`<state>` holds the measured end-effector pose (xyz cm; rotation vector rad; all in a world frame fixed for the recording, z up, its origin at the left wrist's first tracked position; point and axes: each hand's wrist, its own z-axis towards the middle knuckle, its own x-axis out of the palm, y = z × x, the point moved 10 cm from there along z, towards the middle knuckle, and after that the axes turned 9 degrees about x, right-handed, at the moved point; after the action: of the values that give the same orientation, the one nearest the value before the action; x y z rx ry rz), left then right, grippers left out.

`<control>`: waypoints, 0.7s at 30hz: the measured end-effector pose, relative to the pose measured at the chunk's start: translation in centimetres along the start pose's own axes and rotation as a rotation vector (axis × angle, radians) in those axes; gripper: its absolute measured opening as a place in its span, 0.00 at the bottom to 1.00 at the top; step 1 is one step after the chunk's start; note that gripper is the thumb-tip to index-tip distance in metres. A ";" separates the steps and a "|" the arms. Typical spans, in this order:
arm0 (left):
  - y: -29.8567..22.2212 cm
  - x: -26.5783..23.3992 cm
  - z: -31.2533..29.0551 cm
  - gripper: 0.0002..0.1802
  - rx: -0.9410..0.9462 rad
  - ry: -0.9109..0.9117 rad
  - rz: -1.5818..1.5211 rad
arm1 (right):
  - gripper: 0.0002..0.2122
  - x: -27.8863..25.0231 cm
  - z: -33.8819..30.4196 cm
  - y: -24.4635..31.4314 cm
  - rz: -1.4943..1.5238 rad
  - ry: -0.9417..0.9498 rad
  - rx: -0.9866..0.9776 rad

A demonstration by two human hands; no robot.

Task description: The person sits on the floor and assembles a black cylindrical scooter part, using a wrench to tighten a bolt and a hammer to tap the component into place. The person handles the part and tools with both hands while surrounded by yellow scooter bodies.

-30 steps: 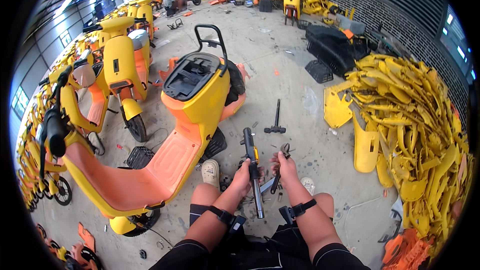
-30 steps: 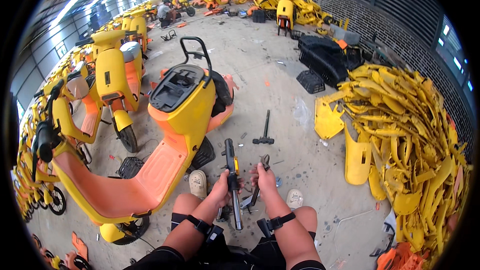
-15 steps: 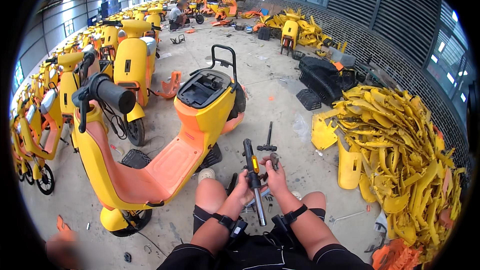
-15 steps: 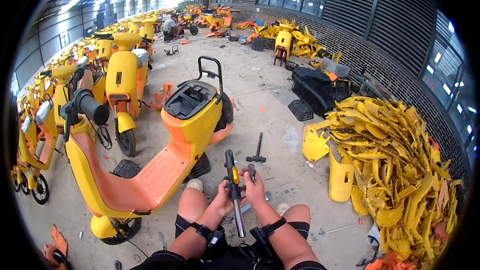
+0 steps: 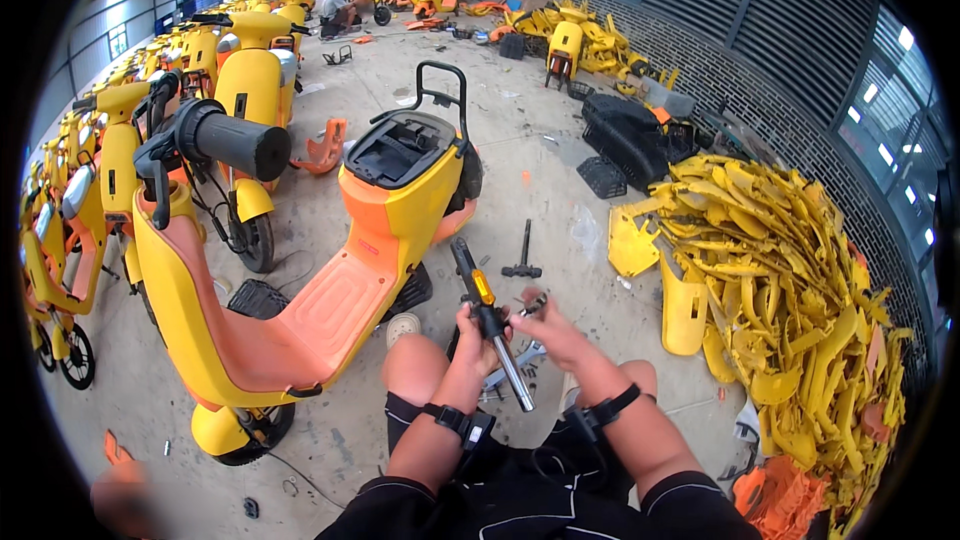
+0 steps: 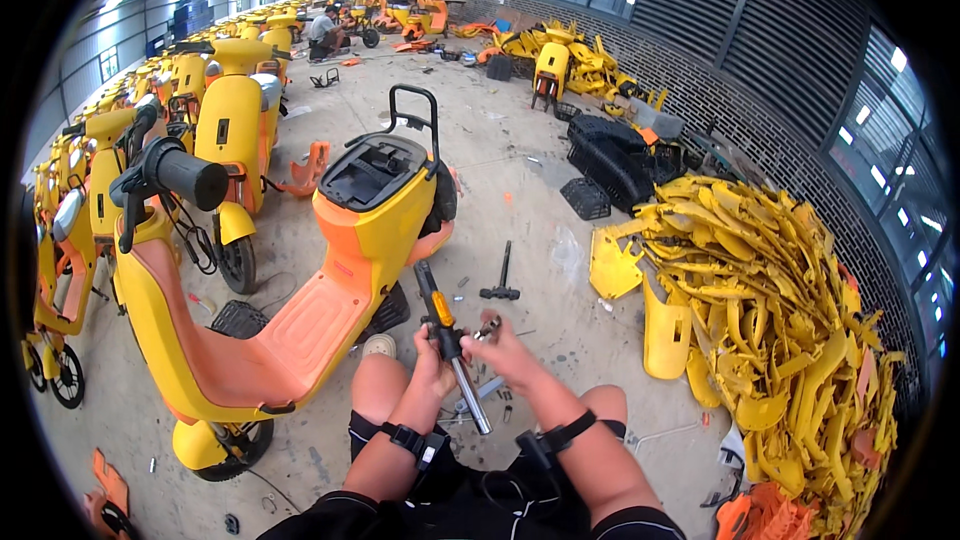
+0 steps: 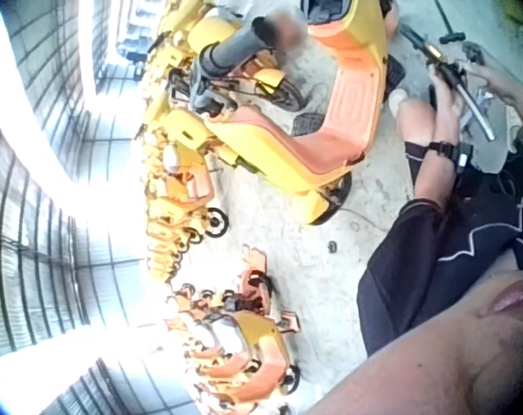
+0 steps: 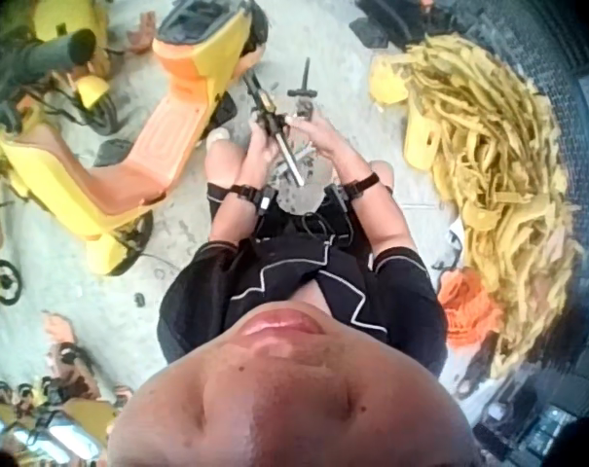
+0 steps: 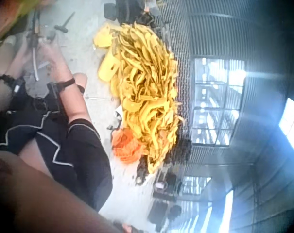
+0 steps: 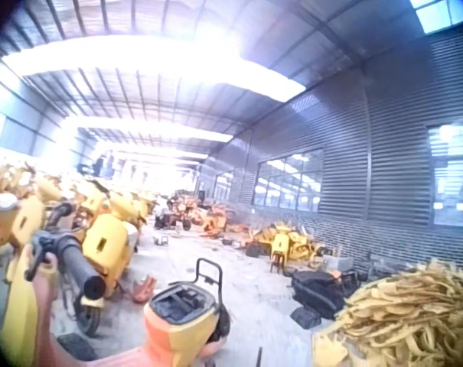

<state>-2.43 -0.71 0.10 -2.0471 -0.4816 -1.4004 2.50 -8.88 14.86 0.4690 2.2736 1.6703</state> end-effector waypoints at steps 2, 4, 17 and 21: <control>0.9 -0.1 0.7 0.37 -0.008 0.027 -0.024 | 0.37 -4.4 -1.1 1.2 -0.131 -0.149 -0.068; 0.0 -0.2 0.7 0.34 0.036 -0.003 0.001 | 0.32 -6.0 -5.6 8.1 -0.255 -0.275 -0.182; -3.3 -4.3 1.7 0.33 0.145 -0.100 0.047 | 0.25 -9.6 -30.6 36.2 -0.864 -0.886 -1.141; 1.0 -2.8 2.6 0.33 0.074 -0.118 0.030 | 0.26 -11.6 -32.5 36.4 -0.995 -1.027 -1.044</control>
<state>-1.03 0.32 -3.47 -2.0762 -0.5421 -1.2310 3.18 -31.70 59.53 -0.0959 0.5256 1.2838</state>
